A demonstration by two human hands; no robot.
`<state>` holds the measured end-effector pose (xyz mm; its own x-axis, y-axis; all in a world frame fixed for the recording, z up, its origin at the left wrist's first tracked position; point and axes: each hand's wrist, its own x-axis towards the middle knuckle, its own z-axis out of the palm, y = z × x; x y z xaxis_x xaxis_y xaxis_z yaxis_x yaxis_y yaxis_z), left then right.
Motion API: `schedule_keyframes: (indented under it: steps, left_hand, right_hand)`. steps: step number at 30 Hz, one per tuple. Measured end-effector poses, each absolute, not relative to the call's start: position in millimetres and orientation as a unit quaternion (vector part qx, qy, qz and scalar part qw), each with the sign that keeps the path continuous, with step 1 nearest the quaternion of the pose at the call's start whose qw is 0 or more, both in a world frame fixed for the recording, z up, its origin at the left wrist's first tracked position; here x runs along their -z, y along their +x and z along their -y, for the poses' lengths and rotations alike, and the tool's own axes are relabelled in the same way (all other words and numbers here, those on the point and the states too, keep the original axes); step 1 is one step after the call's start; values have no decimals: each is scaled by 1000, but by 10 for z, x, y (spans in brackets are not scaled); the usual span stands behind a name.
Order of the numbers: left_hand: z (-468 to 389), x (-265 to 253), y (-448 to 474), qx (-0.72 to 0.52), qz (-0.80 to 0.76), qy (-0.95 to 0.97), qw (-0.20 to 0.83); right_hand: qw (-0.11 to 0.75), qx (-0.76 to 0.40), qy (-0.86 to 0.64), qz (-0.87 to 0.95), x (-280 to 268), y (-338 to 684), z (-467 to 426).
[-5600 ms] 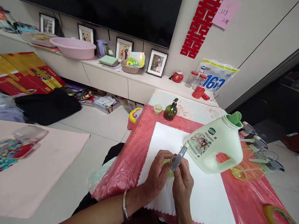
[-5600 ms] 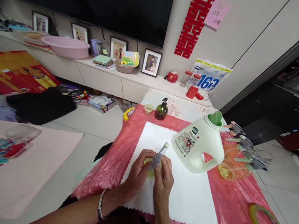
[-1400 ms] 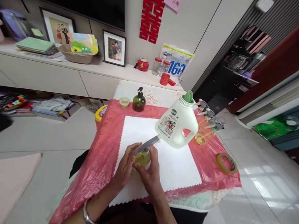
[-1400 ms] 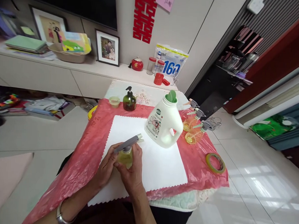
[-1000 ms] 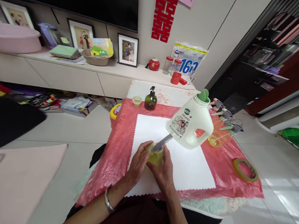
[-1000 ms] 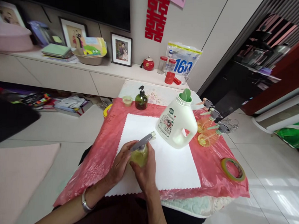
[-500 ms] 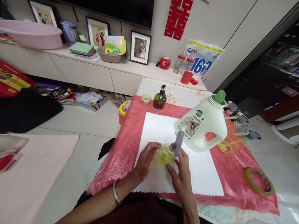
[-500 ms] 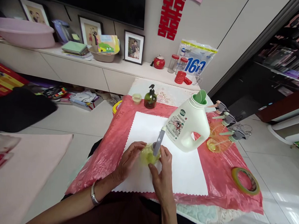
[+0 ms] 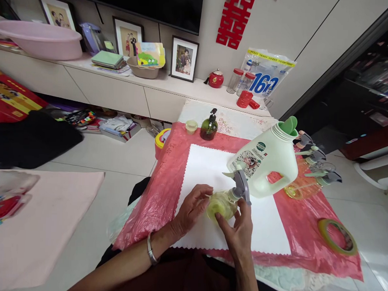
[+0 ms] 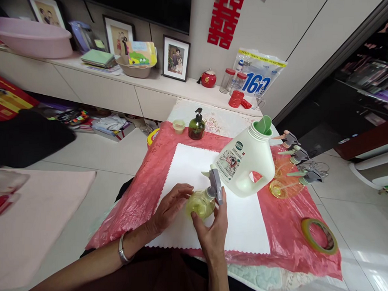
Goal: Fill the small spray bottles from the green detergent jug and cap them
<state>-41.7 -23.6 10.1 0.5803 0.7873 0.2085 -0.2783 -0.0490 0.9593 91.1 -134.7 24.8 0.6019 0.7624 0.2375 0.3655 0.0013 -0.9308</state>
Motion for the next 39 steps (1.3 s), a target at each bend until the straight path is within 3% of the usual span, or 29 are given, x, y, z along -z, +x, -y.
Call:
schedule_keyframes:
  steps: [5,9,14,19,28,39]
  left_hand:
    - [202,-153,-439,-294,-129,549,772]
    - [202,-170,-453,-270,-86,521,805]
    - [237,-67,-390,-353,-176,556,732]
    - [279,37,-350,-394,-244,655,597]
    - [172,-78,-421,-324,-157,820,445]
    - [62,-13,-409,-329,-228,800,447]
  right_hand:
    - [646,-232,-601,409,-402,911,1377]
    - [644,-282,-568,428,-435,903,1378]
    - [600,-218,-629,444,-403,746,1362]
    - [602,-132,-671,412,-496,521,1259]
    - [633,-99,-689,339,-520,1099,1679]
    - [580,55,-772,254,-588,2850,2337]
